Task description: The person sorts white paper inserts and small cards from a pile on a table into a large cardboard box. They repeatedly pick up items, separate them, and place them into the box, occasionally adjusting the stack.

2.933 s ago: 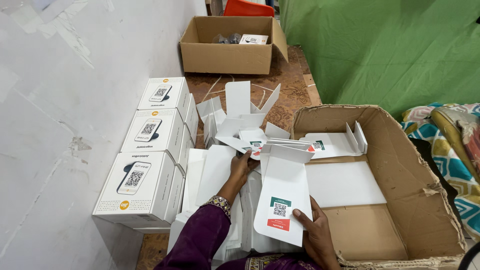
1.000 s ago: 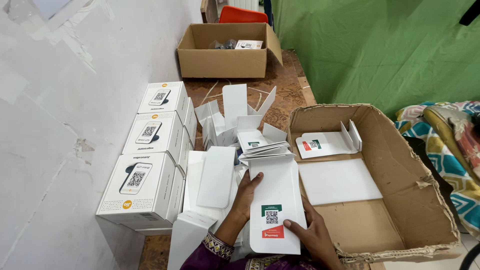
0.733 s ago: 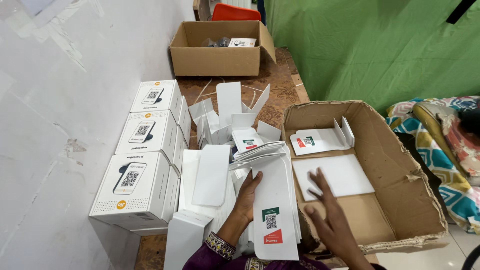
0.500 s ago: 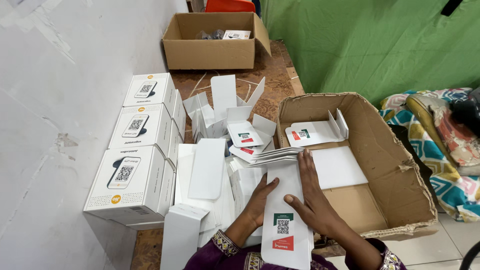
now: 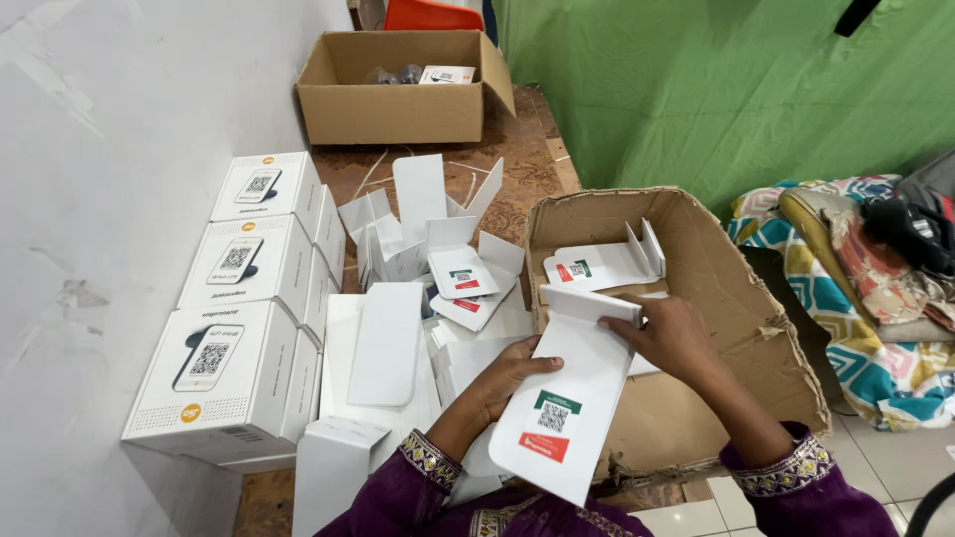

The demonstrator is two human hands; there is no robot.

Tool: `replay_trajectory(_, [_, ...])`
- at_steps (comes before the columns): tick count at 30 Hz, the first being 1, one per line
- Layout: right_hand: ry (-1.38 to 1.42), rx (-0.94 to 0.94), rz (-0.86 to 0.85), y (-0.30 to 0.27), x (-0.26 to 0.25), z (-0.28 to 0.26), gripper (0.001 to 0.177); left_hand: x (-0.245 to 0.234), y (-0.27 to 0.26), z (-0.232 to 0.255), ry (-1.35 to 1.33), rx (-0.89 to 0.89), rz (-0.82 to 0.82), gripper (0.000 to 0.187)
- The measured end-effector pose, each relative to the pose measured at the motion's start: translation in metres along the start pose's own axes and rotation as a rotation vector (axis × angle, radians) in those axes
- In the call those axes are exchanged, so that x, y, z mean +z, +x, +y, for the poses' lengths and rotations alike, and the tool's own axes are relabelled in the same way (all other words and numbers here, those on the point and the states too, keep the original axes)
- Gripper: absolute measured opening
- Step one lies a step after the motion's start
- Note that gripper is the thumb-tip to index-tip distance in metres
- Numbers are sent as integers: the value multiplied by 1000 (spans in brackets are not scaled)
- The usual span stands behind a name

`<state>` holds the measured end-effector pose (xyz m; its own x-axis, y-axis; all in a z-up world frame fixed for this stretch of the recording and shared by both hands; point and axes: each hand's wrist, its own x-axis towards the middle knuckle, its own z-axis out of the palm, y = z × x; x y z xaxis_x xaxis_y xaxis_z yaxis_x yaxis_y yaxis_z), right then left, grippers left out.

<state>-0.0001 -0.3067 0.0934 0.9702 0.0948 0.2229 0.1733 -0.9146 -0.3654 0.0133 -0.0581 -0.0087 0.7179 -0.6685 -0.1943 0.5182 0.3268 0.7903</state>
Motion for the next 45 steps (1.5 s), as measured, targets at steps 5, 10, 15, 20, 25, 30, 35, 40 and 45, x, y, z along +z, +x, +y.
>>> replay_trajectory(5, [-27,23,271,8,-11,48,41,-5,11,13,-340,-22,-83,58])
replay_trajectory(10, [-133,165,319,15,-21,82,34,-8,49,13,-333,74,113,51])
replay_trajectory(15, [-123,317,320,33,-7,144,36,3,122,7,-488,-20,194,51])
replay_trajectory(20, [-87,390,308,51,32,213,41,29,207,9,-435,-145,478,48])
replay_trajectory(25, [-172,579,127,58,74,241,45,-5,287,-36,-347,-183,827,45])
replay_trajectory(30, [-120,592,61,50,100,242,35,-41,313,-79,-316,-230,950,46])
replay_trajectory(35, [-115,574,68,55,131,273,37,-52,322,-95,-332,-208,900,47])
replay_trajectory(40, [-52,534,117,66,151,284,32,-55,313,-82,-218,-242,843,54])
replay_trajectory(45, [-206,546,51,74,158,277,35,-52,308,-75,42,-307,788,78])
